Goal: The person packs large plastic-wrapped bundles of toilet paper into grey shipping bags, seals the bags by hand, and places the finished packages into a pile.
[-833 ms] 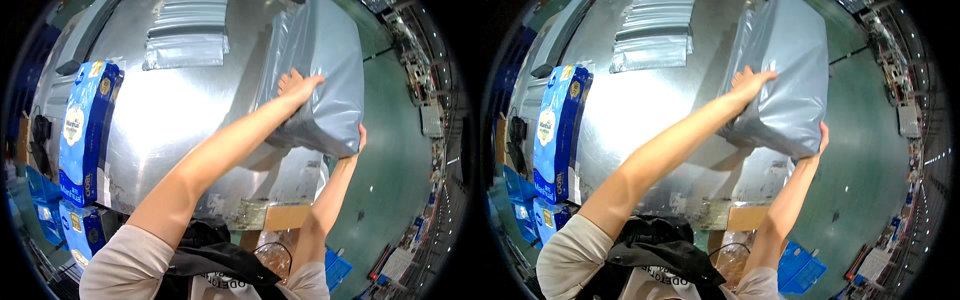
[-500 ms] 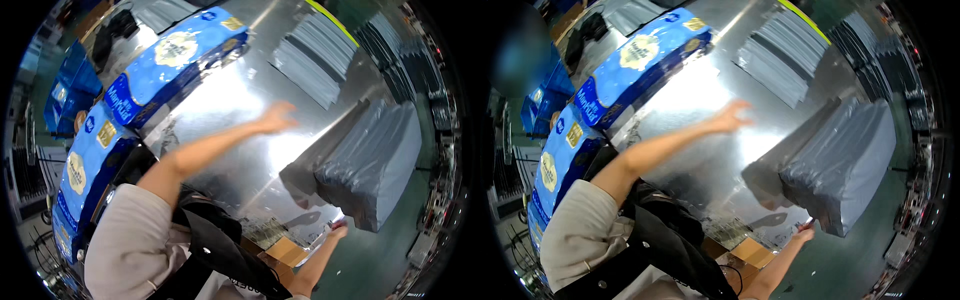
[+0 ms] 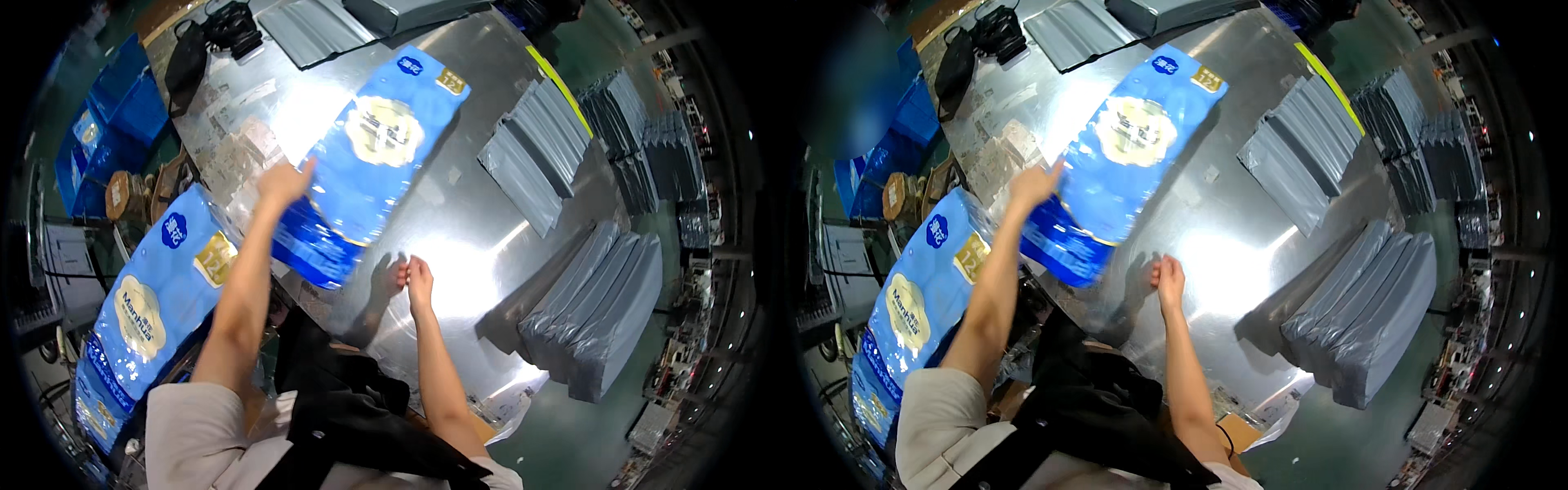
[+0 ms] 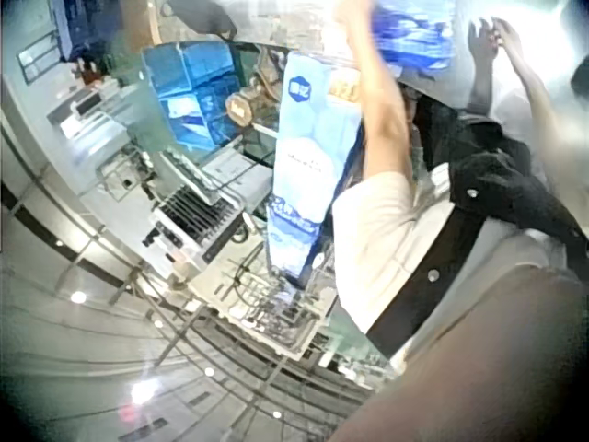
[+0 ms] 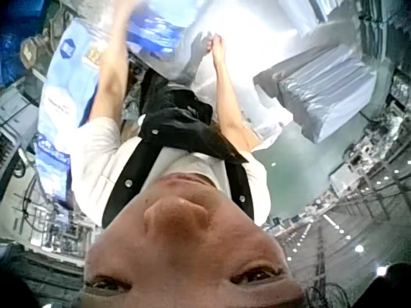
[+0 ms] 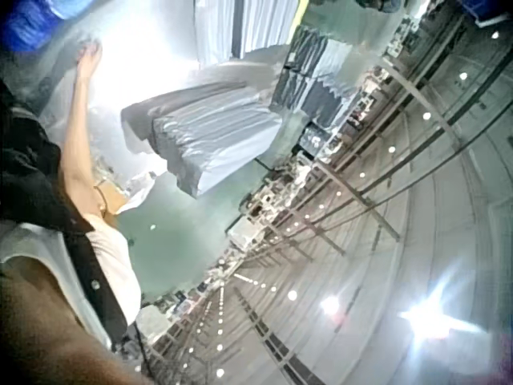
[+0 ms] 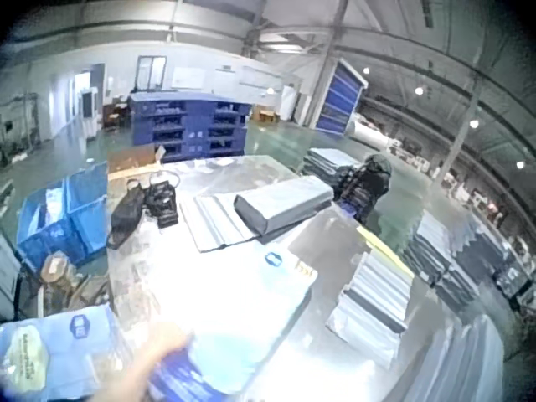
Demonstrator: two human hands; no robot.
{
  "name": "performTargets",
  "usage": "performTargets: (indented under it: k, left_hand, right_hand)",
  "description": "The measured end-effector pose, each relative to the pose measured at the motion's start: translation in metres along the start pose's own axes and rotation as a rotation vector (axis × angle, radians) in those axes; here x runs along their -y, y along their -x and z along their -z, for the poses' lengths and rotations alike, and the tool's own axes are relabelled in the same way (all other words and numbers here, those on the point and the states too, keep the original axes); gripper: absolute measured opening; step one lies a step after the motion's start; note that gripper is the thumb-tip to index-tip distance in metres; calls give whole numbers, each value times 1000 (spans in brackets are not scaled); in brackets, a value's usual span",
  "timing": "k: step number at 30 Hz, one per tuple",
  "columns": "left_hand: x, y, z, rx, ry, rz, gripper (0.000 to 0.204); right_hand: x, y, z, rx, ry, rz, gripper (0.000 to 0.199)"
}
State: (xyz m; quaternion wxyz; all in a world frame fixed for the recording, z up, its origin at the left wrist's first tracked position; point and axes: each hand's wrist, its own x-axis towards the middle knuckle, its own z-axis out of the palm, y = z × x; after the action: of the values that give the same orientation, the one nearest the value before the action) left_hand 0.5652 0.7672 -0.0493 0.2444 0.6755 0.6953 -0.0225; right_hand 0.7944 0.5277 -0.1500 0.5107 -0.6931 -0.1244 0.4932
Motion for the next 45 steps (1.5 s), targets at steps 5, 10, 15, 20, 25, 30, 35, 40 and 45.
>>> performTargets:
  k: [5,10,15,20,25,30,35,40,45]
  left_hand:
    - [17,37,-166,-215,873,48,37]
    - [-34,53,-111,669,1804,263,48]
    - [-90,77,-52,785,1607,-207,64]
    - [-107,106,-128,838,1385,-313,62]
    - [-65,168,-210,569,834,-499,39]
    - [-160,53,-202,560,580,-480,20]
    - [-370,-55,-218,125,129,-1250,28]
    - [-466,-81,-245,-88,-519,-1488,13]
    - [-498,-110,-254,-46,-416,-1433,14]
  right_hand:
    - [-45,-90,39,-163,479,260,38]
    - [72,-1,0,94,-421,-213,48]
    - [127,63,30,73,-237,8,66]
    - [76,109,87,-143,-189,-4,72]
    - [-25,148,145,-266,-233,-240,55]
    - [30,62,208,-492,216,35,65]
    - [165,-123,258,-709,931,717,66]
    - [223,-215,255,-582,1160,539,37]
    - [221,-212,236,-653,1040,670,32]
